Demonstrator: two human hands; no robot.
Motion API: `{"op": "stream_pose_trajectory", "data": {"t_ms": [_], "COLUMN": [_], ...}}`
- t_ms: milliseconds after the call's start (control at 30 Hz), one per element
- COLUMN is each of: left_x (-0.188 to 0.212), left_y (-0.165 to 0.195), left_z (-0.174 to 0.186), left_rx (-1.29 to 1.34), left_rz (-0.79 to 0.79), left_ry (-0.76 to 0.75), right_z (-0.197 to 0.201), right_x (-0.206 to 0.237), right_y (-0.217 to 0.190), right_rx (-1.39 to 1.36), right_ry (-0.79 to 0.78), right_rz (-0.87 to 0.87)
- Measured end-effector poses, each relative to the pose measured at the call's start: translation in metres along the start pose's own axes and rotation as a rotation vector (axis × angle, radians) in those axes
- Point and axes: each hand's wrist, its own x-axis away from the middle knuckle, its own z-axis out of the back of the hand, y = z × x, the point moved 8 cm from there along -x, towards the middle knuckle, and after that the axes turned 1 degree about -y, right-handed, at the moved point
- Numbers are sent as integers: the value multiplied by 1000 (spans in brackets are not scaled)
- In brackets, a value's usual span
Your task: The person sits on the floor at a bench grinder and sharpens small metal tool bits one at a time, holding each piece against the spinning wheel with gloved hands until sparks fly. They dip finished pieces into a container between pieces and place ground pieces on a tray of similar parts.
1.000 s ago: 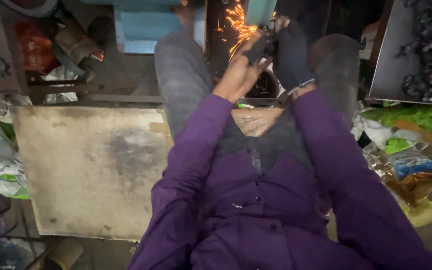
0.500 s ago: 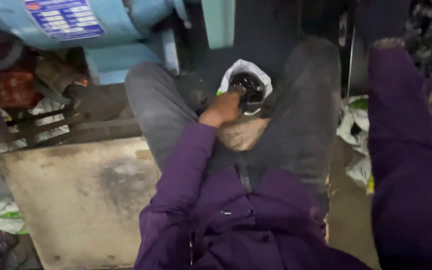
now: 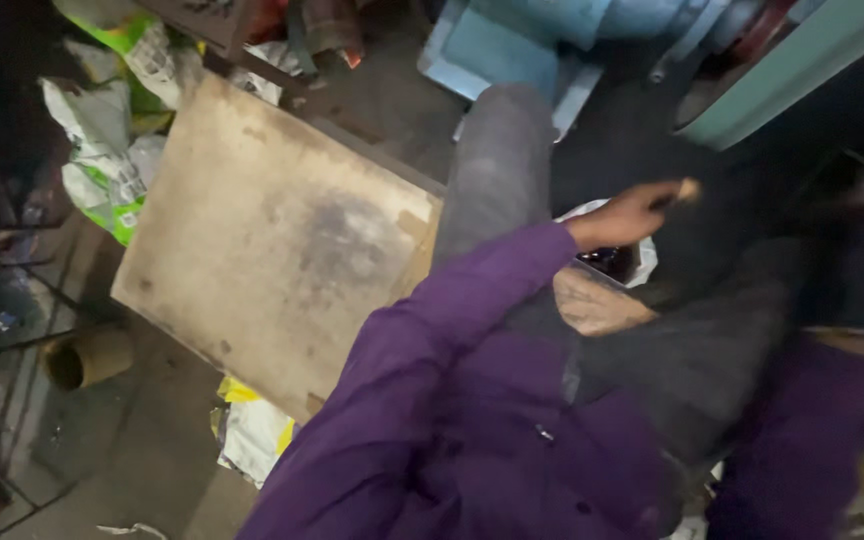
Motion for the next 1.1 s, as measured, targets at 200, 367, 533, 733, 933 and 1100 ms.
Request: {"op": "stream_pose_trajectory", "data": {"t_ms": [200,367,533,733,933,1100], "left_x": [11,14,4,-17,-8,-18], "left_y": [10,8,-29,-52,-26,-38], "left_z": [29,40,37,39,41,36], "left_rx": [569,537,393,302,69,467], "left_rz": [-91,-221,164,211,-176,154], "left_ry": [217,164,218,248,216,143], "right_z": [-121,-158,-177,-175,-140,-132], "right_x": [83,105,102,87,61,62], "right_y": [-75,-7,24,39,10,-13], "right_rx": [-130,-610,-1282,-1069,-712,-501], "right_ry": [-617,-701,-311,-396,-407,-376], "right_rz": [300,-422,-1004,-1023,-433,-384]}}
